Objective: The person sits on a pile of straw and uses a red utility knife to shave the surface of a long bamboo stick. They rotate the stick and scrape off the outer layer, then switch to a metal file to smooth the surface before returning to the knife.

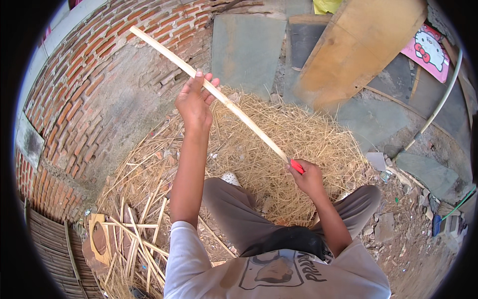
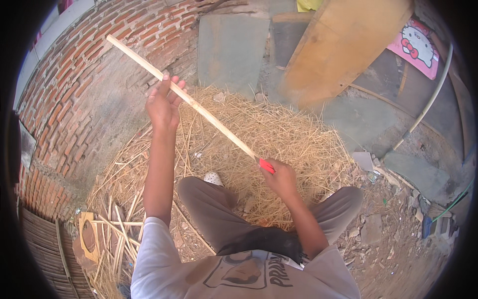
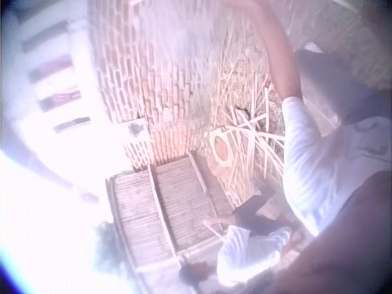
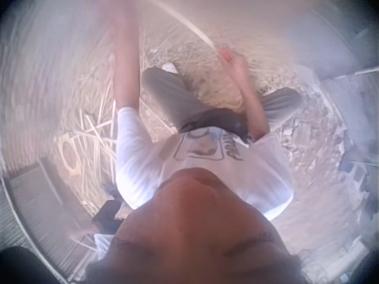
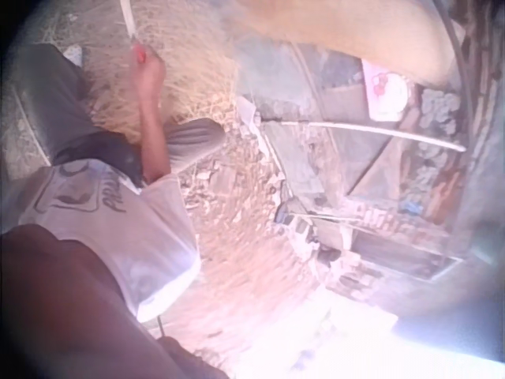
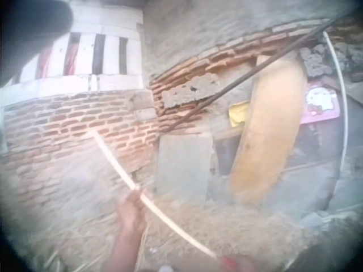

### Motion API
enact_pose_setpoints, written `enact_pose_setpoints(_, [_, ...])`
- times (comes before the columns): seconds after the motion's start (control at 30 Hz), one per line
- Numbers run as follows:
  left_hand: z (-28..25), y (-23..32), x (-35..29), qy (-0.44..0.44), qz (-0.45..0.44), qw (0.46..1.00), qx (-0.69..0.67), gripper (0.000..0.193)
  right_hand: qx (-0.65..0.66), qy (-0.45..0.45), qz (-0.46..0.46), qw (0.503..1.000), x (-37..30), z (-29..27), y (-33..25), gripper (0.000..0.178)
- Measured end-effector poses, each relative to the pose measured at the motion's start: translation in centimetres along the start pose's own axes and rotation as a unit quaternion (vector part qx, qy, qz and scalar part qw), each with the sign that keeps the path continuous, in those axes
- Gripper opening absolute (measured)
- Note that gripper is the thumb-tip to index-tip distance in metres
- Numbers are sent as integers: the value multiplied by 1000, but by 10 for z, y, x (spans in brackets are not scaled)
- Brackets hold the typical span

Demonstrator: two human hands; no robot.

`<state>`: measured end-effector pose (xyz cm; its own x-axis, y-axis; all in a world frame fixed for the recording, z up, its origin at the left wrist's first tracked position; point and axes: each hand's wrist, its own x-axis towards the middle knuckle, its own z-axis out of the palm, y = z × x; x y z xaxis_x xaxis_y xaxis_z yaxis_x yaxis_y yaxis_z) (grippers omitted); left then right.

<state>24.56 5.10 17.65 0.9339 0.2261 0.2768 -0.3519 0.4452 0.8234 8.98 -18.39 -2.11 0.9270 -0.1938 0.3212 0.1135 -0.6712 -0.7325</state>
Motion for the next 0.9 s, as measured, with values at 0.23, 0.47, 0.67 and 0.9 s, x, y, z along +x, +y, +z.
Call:
enact_pose_setpoints(0.23, [39,17,-16,-125,56,991,-7,35,64,-109,82,989,-19,-18,58,32])
enact_pose_setpoints(0.47, [86,-15,-46,-140,79,986,-30,30,50,105,165,979,-70,-92,57,48])
enact_pose_setpoints(0.67, [114,-74,-74,-130,42,989,-47,27,-40,319,331,887,-196,-199,161,37])
enact_pose_setpoints(0.9, [131,-120,-105,-214,-57,968,-122,43,-204,25,495,844,-428,-52,369,50])
